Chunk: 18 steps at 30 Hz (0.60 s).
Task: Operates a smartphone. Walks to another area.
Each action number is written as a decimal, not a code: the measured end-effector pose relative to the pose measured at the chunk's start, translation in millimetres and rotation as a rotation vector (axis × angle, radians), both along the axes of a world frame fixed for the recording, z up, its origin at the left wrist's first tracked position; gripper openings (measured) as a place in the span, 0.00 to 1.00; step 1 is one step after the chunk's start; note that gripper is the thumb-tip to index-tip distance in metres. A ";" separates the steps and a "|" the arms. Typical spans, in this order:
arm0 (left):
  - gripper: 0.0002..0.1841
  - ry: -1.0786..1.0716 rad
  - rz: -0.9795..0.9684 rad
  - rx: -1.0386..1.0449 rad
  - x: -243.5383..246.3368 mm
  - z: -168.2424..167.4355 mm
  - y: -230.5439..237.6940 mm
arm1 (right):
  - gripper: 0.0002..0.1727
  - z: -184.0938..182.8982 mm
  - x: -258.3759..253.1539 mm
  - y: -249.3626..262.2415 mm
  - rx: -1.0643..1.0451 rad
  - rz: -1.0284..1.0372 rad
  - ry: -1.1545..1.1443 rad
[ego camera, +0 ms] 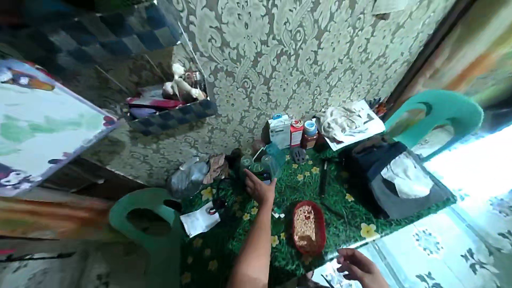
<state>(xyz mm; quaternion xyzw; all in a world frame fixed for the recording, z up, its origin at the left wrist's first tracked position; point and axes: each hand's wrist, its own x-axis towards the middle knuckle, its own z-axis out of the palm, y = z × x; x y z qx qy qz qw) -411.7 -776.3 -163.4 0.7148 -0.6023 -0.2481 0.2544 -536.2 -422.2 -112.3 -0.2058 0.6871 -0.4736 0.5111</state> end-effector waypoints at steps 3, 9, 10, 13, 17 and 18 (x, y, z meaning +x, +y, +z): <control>0.74 -0.032 0.090 0.025 -12.2 -10.7 -6.3 | 0.17 -4.0 -36.5 -21.7 0.017 0.086 0.000; 0.72 -0.121 0.159 0.029 -22.8 -19.9 -9.5 | 0.18 -12.3 -66.4 -66.7 0.027 0.226 0.000; 0.72 -0.127 0.160 0.019 -22.6 -20.6 -9.4 | 0.18 -13.2 -67.1 -73.3 0.018 0.252 0.003; 0.73 -0.093 0.132 -0.004 -14.5 -19.6 -7.0 | 0.18 -16.9 -64.6 -95.0 -0.026 0.329 0.059; 0.75 -0.014 0.079 -0.054 4.0 -0.8 1.6 | 0.17 -11.3 -51.1 -136.4 -0.099 0.374 0.155; 0.75 0.010 0.048 -0.046 9.4 11.0 6.6 | 0.17 -7.7 -44.6 -146.9 -0.130 0.370 0.183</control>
